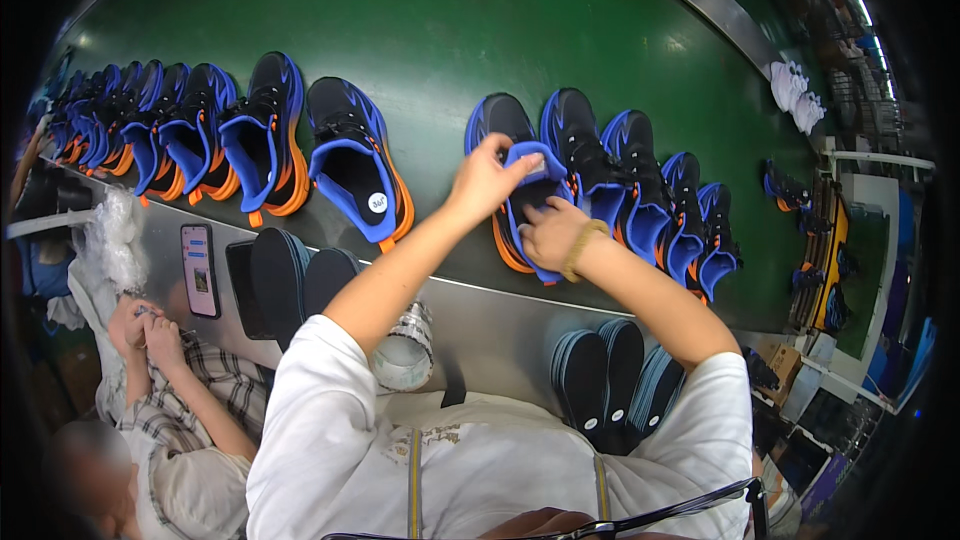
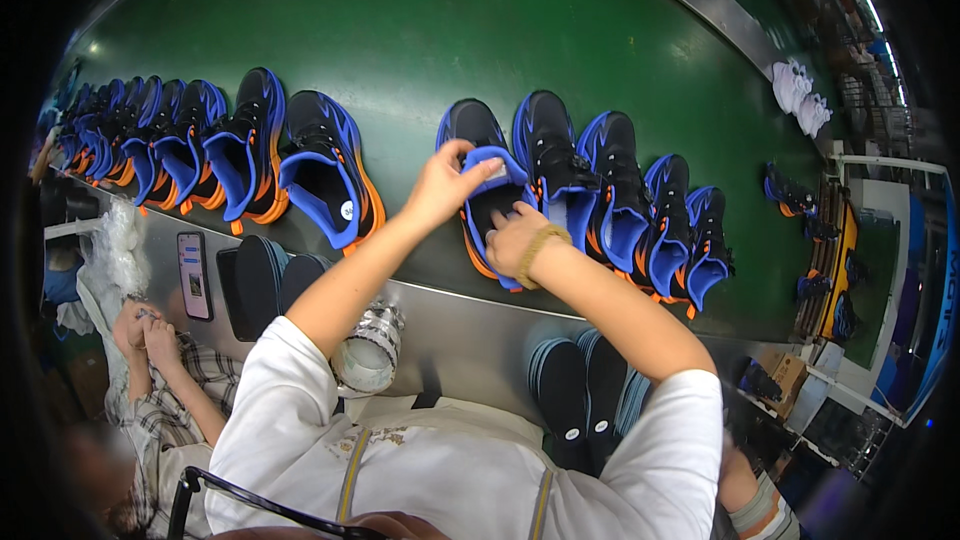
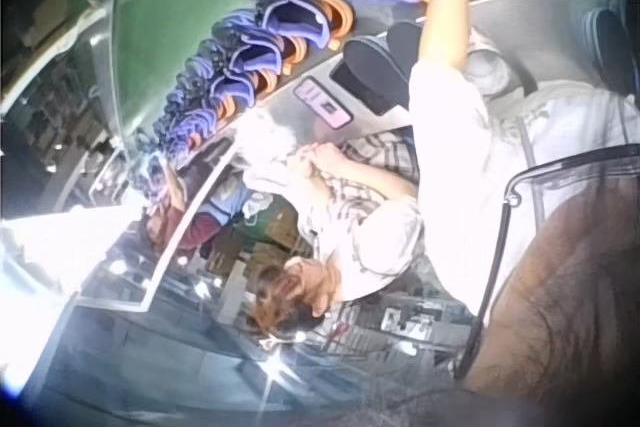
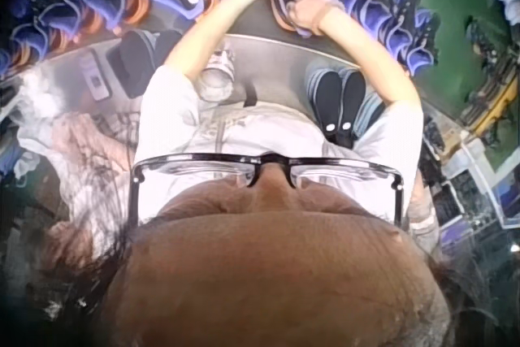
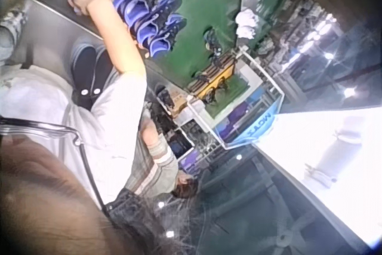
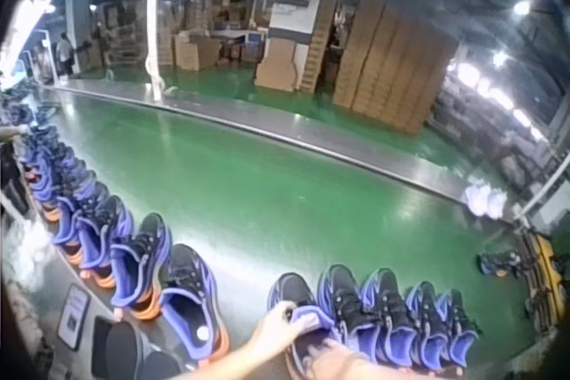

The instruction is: The person takes blue insoles from a stack and inserts them into black and blue athletic shoes arranged on a conveyor belt.

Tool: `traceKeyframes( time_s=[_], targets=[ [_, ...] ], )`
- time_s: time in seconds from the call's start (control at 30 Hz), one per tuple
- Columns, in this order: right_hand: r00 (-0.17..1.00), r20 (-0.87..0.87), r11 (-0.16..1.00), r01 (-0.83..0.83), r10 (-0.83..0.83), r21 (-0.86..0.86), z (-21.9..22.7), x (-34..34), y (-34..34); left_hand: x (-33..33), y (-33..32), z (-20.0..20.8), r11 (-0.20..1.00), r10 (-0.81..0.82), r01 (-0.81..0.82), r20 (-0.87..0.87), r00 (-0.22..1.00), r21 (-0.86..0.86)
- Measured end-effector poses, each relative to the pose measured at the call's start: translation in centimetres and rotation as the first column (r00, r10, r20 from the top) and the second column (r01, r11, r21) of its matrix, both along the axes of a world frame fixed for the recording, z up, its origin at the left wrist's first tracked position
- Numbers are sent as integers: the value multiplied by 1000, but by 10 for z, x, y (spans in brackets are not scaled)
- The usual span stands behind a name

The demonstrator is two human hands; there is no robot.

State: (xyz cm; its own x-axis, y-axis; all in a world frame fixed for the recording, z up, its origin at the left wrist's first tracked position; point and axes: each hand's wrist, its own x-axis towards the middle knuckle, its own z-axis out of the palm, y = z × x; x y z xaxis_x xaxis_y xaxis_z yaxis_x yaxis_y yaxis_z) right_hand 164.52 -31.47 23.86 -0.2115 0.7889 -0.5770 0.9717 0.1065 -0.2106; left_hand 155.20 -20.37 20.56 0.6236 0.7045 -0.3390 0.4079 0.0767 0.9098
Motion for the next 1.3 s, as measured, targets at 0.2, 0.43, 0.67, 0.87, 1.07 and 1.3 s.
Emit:
traceKeyframes(
  time_s=[0.2,0.43,0.67,0.87,1.07,1.3],
  targets=[
    [989,30,917,148,-148,-370,30,-16,-2,1,0,24,568,-187,97,13,982,818],
    [662,-473,499,749,-582,435,22,-53,-96,-16,0,21,147,-339,227,-166,926,963],
    [310,-774,342,931,-552,129,-4,-86,-123,-44,-26,45,210,-413,210,-108,904,955],
    [355,-806,352,915,-473,197,-4,-89,-60,-56,26,41,818,-177,196,-88,980,542],
    [437,-799,547,821,-412,167,13,-83,-42,-67,56,74,971,-71,122,238,969,-205],
    [414,-504,192,880,-758,435,53,-30,-221,-84,25,103,867,84,84,310,947,-491]
  ],
)
